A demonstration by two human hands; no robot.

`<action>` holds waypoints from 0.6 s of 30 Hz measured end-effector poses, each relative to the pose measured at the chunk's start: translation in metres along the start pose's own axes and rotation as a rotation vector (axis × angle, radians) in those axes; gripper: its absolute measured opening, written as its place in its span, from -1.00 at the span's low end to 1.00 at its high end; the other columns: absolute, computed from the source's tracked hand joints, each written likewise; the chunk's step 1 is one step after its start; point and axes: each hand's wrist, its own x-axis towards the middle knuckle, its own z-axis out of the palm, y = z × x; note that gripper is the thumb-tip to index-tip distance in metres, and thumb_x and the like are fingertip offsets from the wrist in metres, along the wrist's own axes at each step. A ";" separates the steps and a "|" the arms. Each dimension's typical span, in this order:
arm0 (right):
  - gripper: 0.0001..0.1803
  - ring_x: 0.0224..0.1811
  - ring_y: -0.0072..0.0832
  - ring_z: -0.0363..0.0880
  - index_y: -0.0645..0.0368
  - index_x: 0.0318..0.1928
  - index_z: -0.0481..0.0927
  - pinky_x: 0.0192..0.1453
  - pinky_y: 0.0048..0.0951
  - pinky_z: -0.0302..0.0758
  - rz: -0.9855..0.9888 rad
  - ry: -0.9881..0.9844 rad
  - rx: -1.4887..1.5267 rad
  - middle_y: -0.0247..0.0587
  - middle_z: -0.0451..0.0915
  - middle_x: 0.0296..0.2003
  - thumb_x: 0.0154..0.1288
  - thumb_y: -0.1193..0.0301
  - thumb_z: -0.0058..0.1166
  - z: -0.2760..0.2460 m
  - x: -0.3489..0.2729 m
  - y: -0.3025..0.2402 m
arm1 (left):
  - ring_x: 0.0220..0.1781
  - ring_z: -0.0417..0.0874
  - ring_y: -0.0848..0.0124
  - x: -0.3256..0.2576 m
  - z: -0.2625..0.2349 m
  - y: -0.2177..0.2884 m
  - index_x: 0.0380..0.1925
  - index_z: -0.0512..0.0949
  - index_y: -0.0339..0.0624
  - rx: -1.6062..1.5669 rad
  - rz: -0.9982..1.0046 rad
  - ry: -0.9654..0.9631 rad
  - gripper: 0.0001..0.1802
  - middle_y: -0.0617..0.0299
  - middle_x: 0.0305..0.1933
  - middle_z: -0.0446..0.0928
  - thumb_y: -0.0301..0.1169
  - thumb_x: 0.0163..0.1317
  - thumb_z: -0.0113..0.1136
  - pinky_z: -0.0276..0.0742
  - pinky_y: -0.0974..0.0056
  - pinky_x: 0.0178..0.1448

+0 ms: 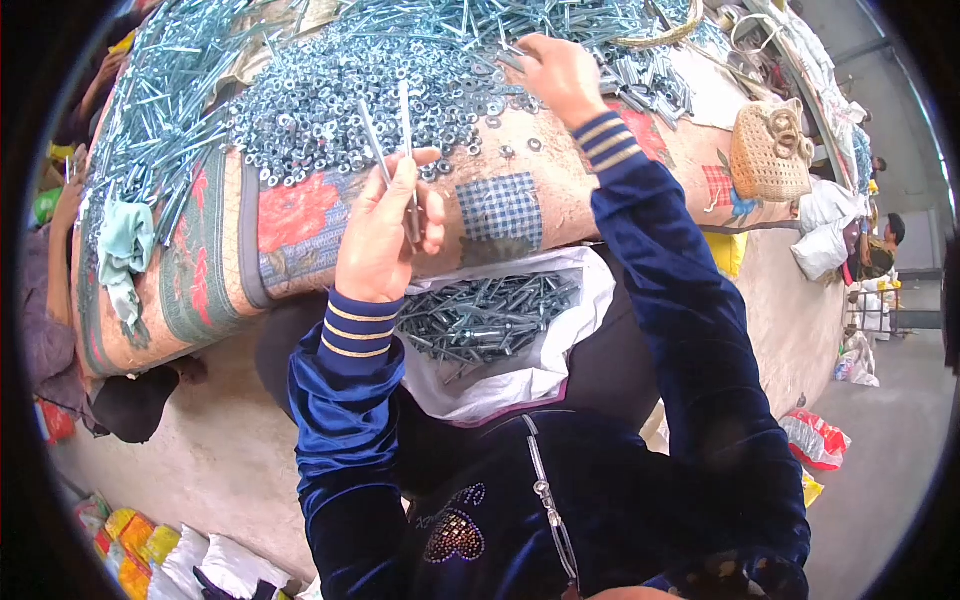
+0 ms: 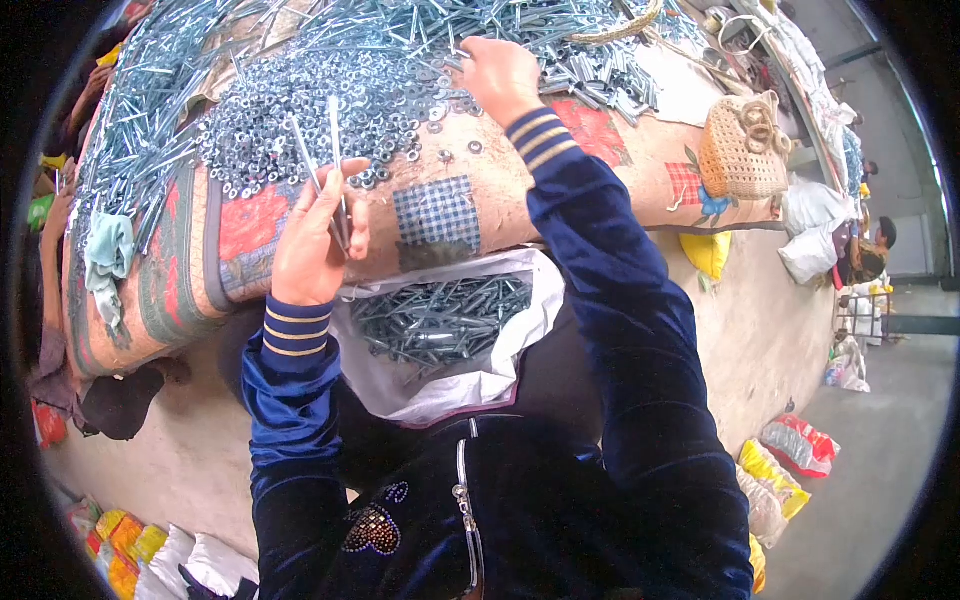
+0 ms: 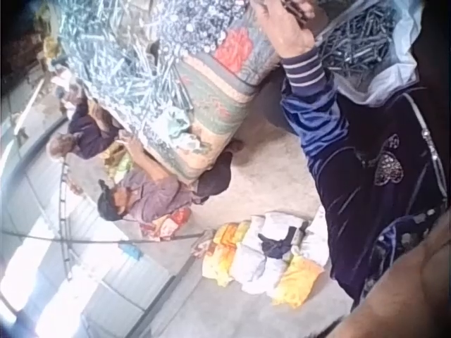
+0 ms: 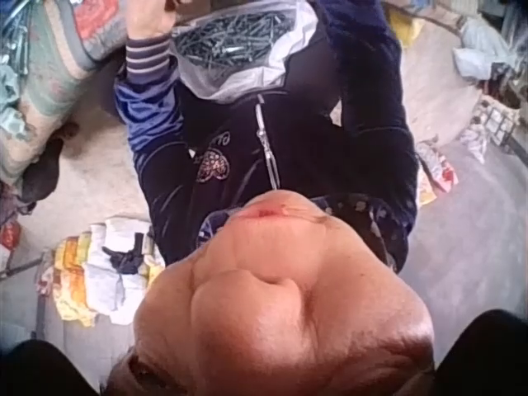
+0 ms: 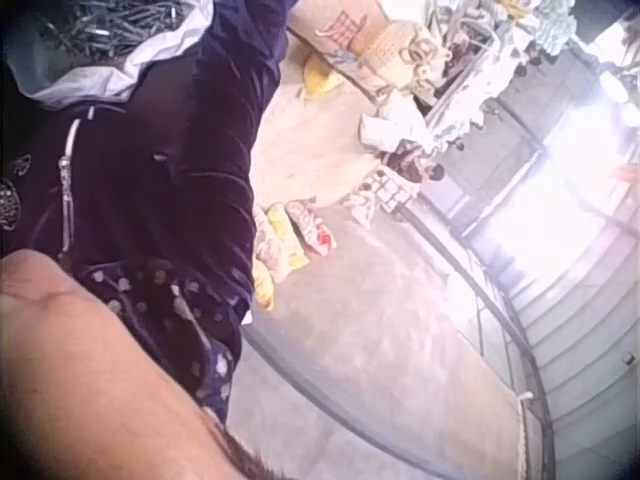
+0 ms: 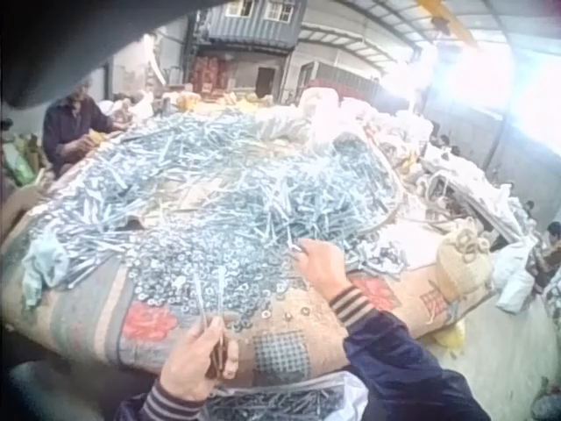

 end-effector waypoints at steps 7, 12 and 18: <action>-0.76 -0.33 -0.55 0.59 0.11 -0.14 0.65 -0.16 -0.49 0.50 0.013 -0.160 0.312 -0.31 0.65 -0.33 0.17 0.35 0.15 -0.005 0.012 0.002 | -0.72 0.29 0.61 0.001 0.003 0.001 0.03 0.41 -0.25 -0.109 -0.178 -0.169 -0.66 0.35 -0.62 0.39 -0.25 0.39 -0.04 0.17 0.50 -0.65; -0.75 -0.13 -0.64 0.49 0.28 -0.03 0.54 0.03 -0.58 0.40 -0.142 -0.434 0.816 -0.39 0.57 -0.19 0.32 0.48 0.00 -0.051 -0.022 -0.025 | -0.75 0.13 0.70 -0.003 0.003 0.001 0.11 0.35 -0.29 -0.070 -0.255 -0.209 -0.62 0.46 -0.67 0.22 -0.32 0.37 -0.02 -0.01 0.56 -0.68; -0.78 -0.20 -0.68 0.47 0.26 -0.07 0.57 -0.07 -0.64 0.41 -0.381 -0.474 0.723 -0.41 0.56 -0.22 0.31 0.51 -0.01 -0.082 -0.045 -0.034 | -0.74 0.10 0.73 -0.001 0.006 -0.006 -0.04 0.53 -0.21 0.003 -0.347 -0.298 -0.68 0.54 -0.70 0.19 -0.27 0.29 0.12 -0.06 0.54 -0.67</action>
